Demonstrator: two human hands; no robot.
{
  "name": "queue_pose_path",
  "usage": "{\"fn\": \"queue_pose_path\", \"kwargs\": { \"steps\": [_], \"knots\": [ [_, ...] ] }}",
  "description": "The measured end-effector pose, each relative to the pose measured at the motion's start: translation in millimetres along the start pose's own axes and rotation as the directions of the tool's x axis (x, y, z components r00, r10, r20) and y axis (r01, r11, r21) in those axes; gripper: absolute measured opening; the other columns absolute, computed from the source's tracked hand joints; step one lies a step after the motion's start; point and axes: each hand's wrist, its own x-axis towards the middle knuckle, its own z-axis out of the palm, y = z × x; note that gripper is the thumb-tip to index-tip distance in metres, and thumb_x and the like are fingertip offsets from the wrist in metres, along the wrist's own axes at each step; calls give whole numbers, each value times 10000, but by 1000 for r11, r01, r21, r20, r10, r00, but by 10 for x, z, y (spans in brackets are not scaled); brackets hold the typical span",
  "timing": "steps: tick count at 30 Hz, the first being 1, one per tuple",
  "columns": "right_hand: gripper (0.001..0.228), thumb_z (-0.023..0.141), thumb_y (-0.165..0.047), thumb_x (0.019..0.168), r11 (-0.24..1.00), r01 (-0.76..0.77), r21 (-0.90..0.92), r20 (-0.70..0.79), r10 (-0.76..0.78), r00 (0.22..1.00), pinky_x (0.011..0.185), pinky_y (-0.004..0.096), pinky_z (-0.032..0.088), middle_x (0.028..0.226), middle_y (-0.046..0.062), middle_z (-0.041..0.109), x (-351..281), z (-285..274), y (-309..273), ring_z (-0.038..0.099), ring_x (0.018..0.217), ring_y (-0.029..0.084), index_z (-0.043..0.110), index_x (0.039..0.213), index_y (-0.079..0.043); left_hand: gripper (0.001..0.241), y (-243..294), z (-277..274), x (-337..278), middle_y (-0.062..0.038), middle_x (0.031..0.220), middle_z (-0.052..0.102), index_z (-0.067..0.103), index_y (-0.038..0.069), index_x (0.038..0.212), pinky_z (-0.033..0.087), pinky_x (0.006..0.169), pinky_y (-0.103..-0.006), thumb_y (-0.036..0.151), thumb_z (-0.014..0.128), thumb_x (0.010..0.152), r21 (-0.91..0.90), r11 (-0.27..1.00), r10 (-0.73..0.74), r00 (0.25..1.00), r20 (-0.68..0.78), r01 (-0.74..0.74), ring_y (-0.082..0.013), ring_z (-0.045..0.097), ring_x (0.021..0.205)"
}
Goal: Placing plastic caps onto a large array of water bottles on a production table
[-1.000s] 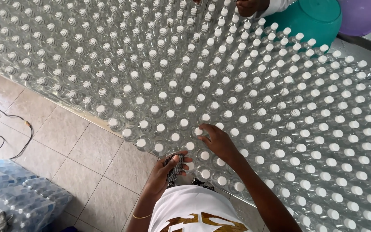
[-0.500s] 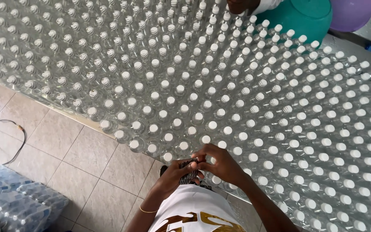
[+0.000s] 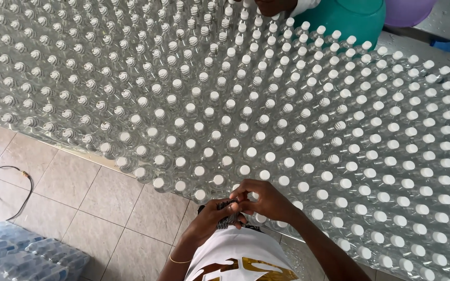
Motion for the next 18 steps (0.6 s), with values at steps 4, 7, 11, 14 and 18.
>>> {"fn": "queue_pose_path", "kwargs": {
  "steps": [4,7,11,14,18],
  "knots": [
    [234,913,-208,892,997,-80,18,-41,81,996,810,309,580,891,-3,730,34,-59,19,725,854,130,817,1098,-150,518,101,69,-46,-201,1193,815,765,-44,1293,623,810,-344,380,678,1008,27,999,23,1000,-13,-23,-250,782,974],
    [186,917,-195,887,992,-118,33,-38,119,992,801,290,574,909,-17,709,64,-91,0,720,864,129,790,1017,-155,525,129,97,-56,-218,1195,822,749,-60,1339,621,793,-351,348,663,1021,5,999,41,999,-19,-41,-230,758,929],
    [154,897,-154,908,997,-28,67,-26,30,999,844,304,617,941,2,750,115,-116,102,737,897,144,773,996,-133,501,94,76,-57,-230,1199,826,744,-58,1329,636,792,-363,323,685,1009,-23,999,24,998,-55,-26,-245,770,927],
    [188,905,-161,876,991,-91,97,-84,99,992,862,312,680,978,36,834,164,-163,184,804,911,172,805,1030,-120,492,62,27,-58,-235,1220,822,735,-71,1321,636,793,-352,312,677,1017,-32,998,53,997,-49,-54,-239,774,922],
    [175,860,-209,907,995,-99,-30,-368,81,926,777,289,758,1047,44,893,260,-294,297,881,930,176,814,1068,-160,588,77,5,-85,-220,1179,816,695,-85,1442,616,767,-334,300,690,997,-56,997,53,991,-126,-60,-219,733,867]
  ]
}}
